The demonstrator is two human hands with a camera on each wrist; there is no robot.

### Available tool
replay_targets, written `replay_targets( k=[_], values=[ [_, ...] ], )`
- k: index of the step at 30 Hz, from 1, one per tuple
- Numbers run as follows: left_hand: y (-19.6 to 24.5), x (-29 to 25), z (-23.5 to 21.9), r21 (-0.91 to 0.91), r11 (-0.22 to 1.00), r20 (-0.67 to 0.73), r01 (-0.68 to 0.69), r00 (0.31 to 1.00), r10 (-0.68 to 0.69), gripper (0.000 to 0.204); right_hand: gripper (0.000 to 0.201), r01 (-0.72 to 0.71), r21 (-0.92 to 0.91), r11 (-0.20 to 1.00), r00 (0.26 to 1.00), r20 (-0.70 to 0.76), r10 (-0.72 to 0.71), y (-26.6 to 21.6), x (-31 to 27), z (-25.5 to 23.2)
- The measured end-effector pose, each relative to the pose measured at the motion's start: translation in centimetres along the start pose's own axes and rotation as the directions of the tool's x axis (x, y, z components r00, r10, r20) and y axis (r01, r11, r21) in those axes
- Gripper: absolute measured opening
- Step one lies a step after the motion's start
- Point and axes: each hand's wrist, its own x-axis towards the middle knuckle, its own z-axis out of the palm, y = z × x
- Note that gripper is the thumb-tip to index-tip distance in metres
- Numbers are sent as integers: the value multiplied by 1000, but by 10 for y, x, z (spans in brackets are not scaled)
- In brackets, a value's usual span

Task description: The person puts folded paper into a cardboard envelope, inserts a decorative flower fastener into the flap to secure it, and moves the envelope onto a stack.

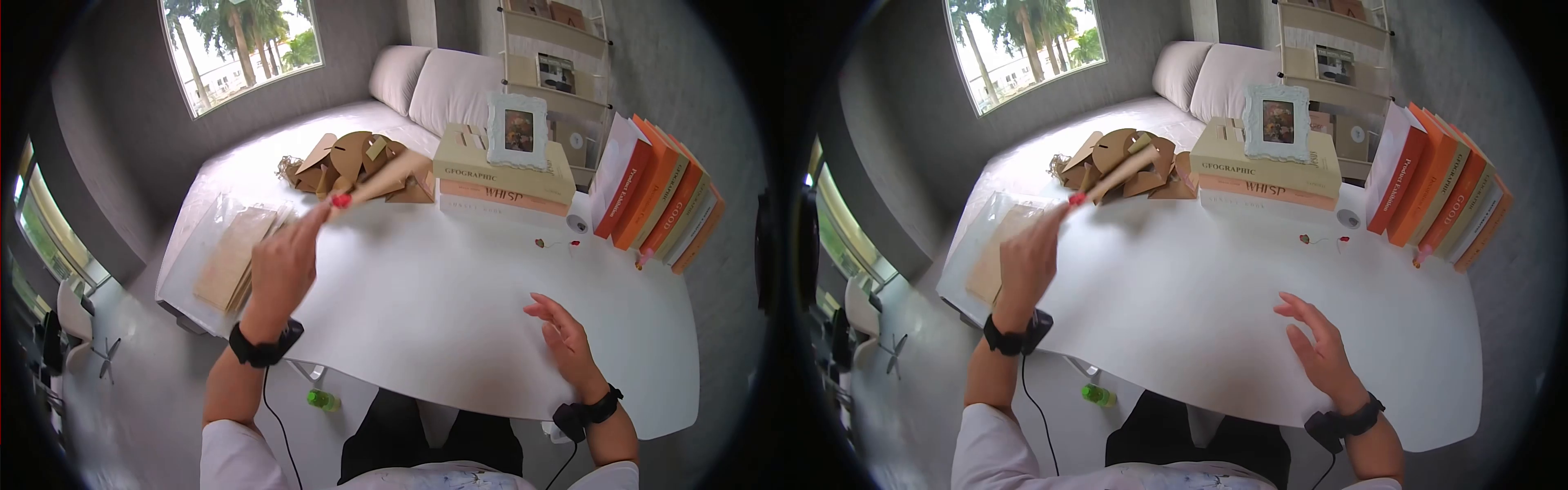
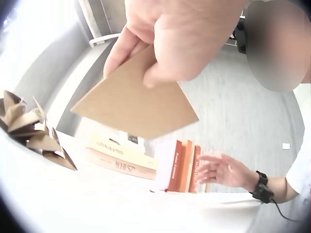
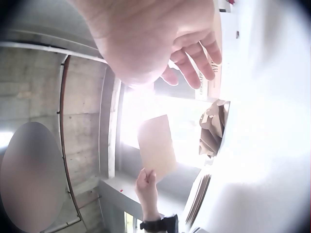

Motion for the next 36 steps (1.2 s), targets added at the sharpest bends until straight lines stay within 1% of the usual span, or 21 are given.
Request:
replay_targets(
  k=[1,3,5,6,7,8,9,11,12,15,17,19,20,22,24,27,29,30,33,34,36],
  values=[
    [-19,15,12,81,996,-49,43,998,-39,34,42,-48,10,999,999,24,47,2,-1,1],
    [-59,46,44,179,978,-121,106,989,-85,30,42,-34,3,999,999,27,34,3,-1,3],
    [-91,75,73,380,908,-54,178,984,-170,31,42,-77,40,996,995,58,75,5,-2,3],
    [-104,88,87,377,910,-57,171,985,-161,31,41,-71,47,996,996,51,69,11,-4,5],
    [-114,99,102,421,883,10,207,973,-232,31,41,-73,47,996,997,42,71,15,-5,6],
    [-120,109,114,467,852,74,236,950,-304,32,40,-133,71,989,990,65,128,17,-6,6],
    [-126,118,127,462,856,76,230,952,-296,32,40,-193,95,977,979,91,185,18,-7,7],
    [-134,131,147,308,861,49,406,897,-440,30,39,-222,100,970,973,82,215,17,-6,7],
    [-139,135,155,161,851,44,500,858,-512,29,39,-209,59,976,977,62,206,17,-6,7],
    [-155,141,171,77,857,53,509,857,-513,33,40,-192,3,981,981,38,192,14,-5,7],
    [-163,146,175,133,855,111,502,849,-516,37,40,-182,-11,983,983,35,182,13,-5,7],
    [-171,147,175,-164,663,358,731,670,-650,37,42,-172,-45,984,984,41,174,12,-5,8],
    [-178,147,175,-159,661,360,734,666,-653,37,42,-174,-42,984,983,47,176,11,-4,9],
    [-192,145,175,-373,519,506,769,638,-581,35,43,-147,-68,987,987,61,151,9,-4,9],
    [-201,141,180,-411,498,506,764,645,-572,34,41,-146,-69,987,987,54,150,10,-3,9],
    [-185,135,175,-424,497,522,757,652,-549,34,37,-127,-89,988,989,59,132,8,-2,10],
    [-176,132,174,-437,362,648,824,567,-509,31,35,-110,-114,987,991,70,118,8,-2,10],
    [-183,129,179,-387,352,697,852,520,-494,27,33,-102,-113,988,991,74,111,8,-2,10],
    [-187,114,190,-359,317,700,878,478,-532,26,29,-90,-113,990,993,70,98,13,-4,11],
    [-186,113,192,-271,388,687,881,459,-563,33,28,-89,-108,990,993,64,96,15,-5,11],
    [-181,106,196,-267,415,656,870,480,-582,37,27,-83,-105,991,993,71,91,15,-5,12]
  ],
)
